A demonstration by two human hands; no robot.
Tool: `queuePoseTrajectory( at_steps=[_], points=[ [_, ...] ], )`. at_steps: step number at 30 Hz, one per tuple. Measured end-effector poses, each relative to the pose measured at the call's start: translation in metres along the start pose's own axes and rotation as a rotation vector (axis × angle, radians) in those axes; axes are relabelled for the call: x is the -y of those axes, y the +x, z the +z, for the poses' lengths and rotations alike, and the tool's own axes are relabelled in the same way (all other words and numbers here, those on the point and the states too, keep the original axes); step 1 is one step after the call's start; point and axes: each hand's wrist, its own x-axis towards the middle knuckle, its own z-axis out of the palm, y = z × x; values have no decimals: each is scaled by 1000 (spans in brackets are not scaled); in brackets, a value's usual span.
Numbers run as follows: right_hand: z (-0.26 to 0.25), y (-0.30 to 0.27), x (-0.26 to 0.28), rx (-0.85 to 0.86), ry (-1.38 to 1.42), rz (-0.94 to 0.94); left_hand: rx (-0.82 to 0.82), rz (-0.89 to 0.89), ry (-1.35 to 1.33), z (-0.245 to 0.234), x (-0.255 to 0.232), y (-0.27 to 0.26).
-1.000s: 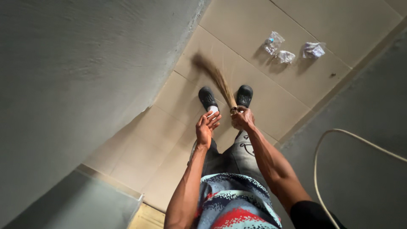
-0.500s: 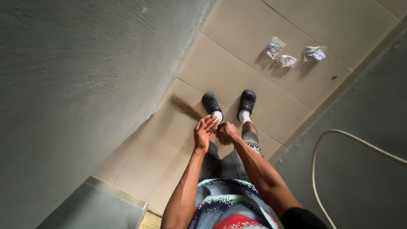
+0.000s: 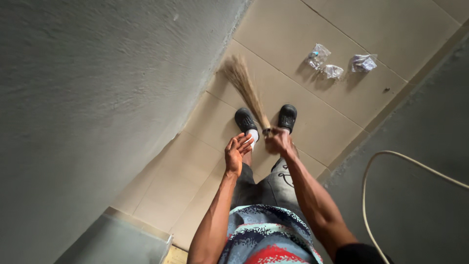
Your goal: The person sweeps debris from a tiled floor into a pile using a hand broom.
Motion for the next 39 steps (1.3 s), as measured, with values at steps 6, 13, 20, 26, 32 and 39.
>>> queuePoseTrajectory(
  at_steps=[6,13,20,26,32,39],
  points=[
    [26,-44,-21,108,-145,3,29,-16,27,7,4,6],
    [-3,14,-9,60,-71,144,53,-20,67,16,3,6],
    [-23,69,15,-185,39,15,37,-17,72,19,0,3],
    [-26,76,17,-104,359,-99,28,-5,60,20,-2,3],
    [-4,16,-8,-182,-127,-260,39,-19,57,27,0,6],
    [-20,46,-5,-74,-168,-20,76,-15,112,34,2,9]
  ],
)
